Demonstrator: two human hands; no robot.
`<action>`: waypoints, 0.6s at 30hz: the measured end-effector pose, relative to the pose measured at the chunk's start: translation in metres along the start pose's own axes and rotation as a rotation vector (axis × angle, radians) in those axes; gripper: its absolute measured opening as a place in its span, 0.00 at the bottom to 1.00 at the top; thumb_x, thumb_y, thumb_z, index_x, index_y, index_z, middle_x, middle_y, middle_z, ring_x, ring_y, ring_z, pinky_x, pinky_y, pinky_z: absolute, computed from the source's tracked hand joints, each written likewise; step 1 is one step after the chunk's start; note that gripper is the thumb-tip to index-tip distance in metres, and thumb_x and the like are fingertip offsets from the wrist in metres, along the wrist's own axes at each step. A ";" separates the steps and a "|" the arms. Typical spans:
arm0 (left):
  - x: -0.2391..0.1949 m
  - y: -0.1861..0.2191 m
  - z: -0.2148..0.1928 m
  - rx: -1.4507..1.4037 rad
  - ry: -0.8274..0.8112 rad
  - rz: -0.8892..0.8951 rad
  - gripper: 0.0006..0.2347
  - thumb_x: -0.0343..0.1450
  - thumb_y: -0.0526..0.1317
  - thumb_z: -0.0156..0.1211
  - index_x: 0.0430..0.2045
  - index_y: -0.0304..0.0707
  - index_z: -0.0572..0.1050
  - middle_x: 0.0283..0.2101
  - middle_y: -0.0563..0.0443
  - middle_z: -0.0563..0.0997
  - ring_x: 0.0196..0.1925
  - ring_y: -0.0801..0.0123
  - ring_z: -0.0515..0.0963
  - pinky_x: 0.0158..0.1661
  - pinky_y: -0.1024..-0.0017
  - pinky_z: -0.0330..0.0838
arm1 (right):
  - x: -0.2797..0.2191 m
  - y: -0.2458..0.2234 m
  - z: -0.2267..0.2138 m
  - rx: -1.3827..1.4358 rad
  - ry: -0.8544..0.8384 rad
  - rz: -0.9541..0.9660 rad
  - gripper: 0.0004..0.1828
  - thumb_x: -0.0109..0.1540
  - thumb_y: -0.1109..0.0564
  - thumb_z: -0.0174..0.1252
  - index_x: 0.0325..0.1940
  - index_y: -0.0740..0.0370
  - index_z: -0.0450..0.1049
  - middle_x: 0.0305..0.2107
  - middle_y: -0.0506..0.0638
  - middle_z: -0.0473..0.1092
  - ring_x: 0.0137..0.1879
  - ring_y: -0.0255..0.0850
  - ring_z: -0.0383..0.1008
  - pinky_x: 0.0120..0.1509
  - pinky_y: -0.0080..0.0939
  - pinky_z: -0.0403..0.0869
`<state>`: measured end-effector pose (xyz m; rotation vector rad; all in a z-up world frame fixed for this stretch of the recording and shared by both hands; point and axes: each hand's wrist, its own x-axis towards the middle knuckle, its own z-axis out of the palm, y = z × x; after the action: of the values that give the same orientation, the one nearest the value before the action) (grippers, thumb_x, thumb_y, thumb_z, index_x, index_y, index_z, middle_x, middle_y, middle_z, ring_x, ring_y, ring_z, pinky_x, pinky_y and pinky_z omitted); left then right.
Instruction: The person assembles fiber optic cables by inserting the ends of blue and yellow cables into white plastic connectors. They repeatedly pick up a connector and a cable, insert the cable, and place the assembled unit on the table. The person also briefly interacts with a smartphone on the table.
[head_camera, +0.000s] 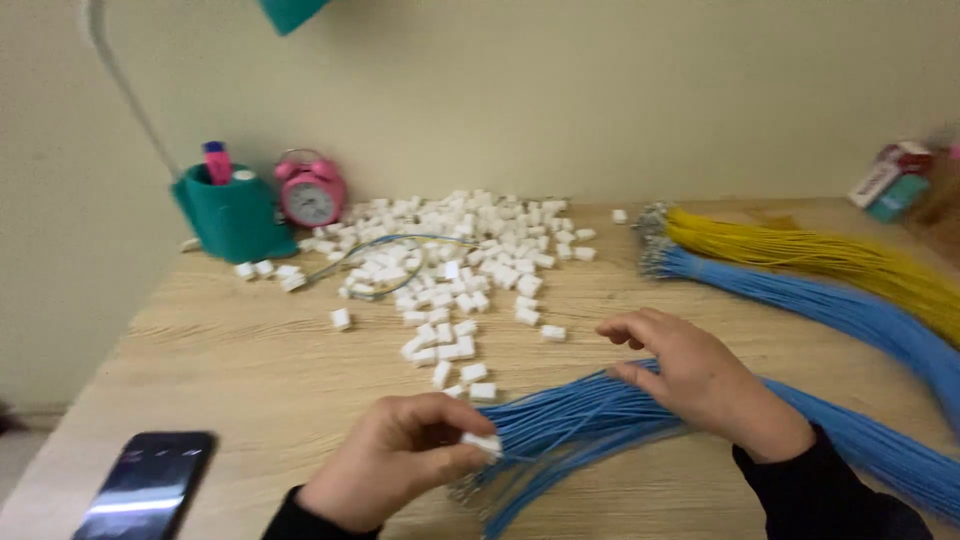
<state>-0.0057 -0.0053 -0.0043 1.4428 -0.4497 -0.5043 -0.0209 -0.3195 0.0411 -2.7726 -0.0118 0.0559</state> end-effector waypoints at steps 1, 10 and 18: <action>0.001 -0.001 -0.002 -0.008 -0.020 0.006 0.05 0.63 0.27 0.71 0.29 0.31 0.85 0.19 0.54 0.75 0.21 0.79 0.69 0.25 0.81 0.63 | -0.007 -0.002 -0.007 -0.010 0.008 0.018 0.26 0.57 0.46 0.60 0.60 0.42 0.68 0.52 0.39 0.72 0.56 0.35 0.73 0.56 0.40 0.72; 0.002 0.004 0.000 -0.002 0.059 -0.172 0.05 0.62 0.24 0.72 0.29 0.26 0.87 0.24 0.45 0.83 0.26 0.71 0.74 0.29 0.74 0.68 | -0.037 0.035 0.001 0.116 0.201 0.015 0.12 0.58 0.51 0.59 0.44 0.49 0.79 0.40 0.39 0.78 0.47 0.33 0.77 0.49 0.36 0.74; -0.008 0.015 0.002 0.032 0.006 -0.166 0.08 0.65 0.24 0.68 0.34 0.31 0.86 0.22 0.48 0.76 0.24 0.72 0.72 0.30 0.74 0.69 | -0.031 0.027 0.026 0.048 0.071 -0.231 0.11 0.57 0.50 0.63 0.43 0.46 0.78 0.40 0.40 0.76 0.49 0.36 0.75 0.51 0.39 0.73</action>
<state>-0.0131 -0.0014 0.0107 1.5195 -0.3358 -0.6279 -0.0533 -0.3361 0.0087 -2.7039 -0.3068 -0.1003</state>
